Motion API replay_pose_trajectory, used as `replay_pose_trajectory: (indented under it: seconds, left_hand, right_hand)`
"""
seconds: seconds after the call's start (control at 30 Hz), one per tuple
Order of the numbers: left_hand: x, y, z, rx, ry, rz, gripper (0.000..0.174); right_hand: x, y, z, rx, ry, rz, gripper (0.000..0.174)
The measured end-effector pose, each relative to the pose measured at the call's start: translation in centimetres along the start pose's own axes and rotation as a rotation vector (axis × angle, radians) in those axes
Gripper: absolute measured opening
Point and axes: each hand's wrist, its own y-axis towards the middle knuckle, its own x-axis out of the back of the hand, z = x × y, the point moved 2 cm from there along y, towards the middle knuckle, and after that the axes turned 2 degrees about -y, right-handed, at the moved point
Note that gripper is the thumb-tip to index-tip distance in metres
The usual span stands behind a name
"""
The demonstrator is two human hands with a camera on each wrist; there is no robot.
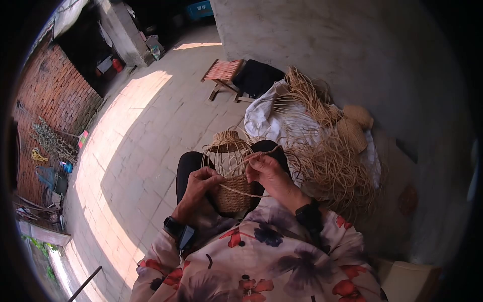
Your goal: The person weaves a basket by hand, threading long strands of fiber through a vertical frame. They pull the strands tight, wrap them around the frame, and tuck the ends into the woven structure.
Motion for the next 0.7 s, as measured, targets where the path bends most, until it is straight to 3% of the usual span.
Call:
replay_pose_trajectory:
  seconds: [0.17, 0.27, 0.3, 0.37, 0.5, 0.53, 0.6, 0.7]
  left_hand:
    - [-0.5, 0.7, -0.1, 0.099, 0.288, -0.19, 0.017]
    - [-1.0, 0.7, -0.1, 0.081, 0.495, -0.292, 0.025]
    - [-1.0, 0.7, -0.1, 0.036, 0.593, -0.33, 0.029]
    - [-1.0, 0.6, -0.1, 0.024, 0.603, -0.337, 0.031]
    - [-1.2, 0.3, -0.6, 0.022, 0.639, -0.336, 0.033]
    - [-1.2, 0.3, -0.6, 0.021, 0.638, -0.336, 0.033]
    - [-1.1, 0.4, -0.5, -0.003, 0.65, -0.312, 0.033]
    - [-1.1, 0.2, -0.7, 0.0, 0.616, -0.3, 0.033]
  right_hand:
    - [-1.8, 4.4, 0.9, 0.079, -0.282, -0.09, 0.014]
    - [-3.3, 6.9, 0.8, 0.33, -1.173, -0.074, 0.01]
    - [-3.9, 7.0, 0.6, 0.331, -1.174, -0.072, 0.01]
    - [-4.8, 6.4, -0.1, 0.508, -1.741, -0.136, 0.012]
    - [-3.7, 6.2, -2.5, 0.306, -1.752, -0.116, 0.019]
    - [-3.7, 5.9, -2.7, 0.307, -1.753, -0.117, 0.019]
    - [-3.7, 5.0, -2.3, 0.534, -1.379, -0.209, 0.024]
    - [-3.1, 2.9, -1.5, 0.445, -1.4, -0.368, 0.026]
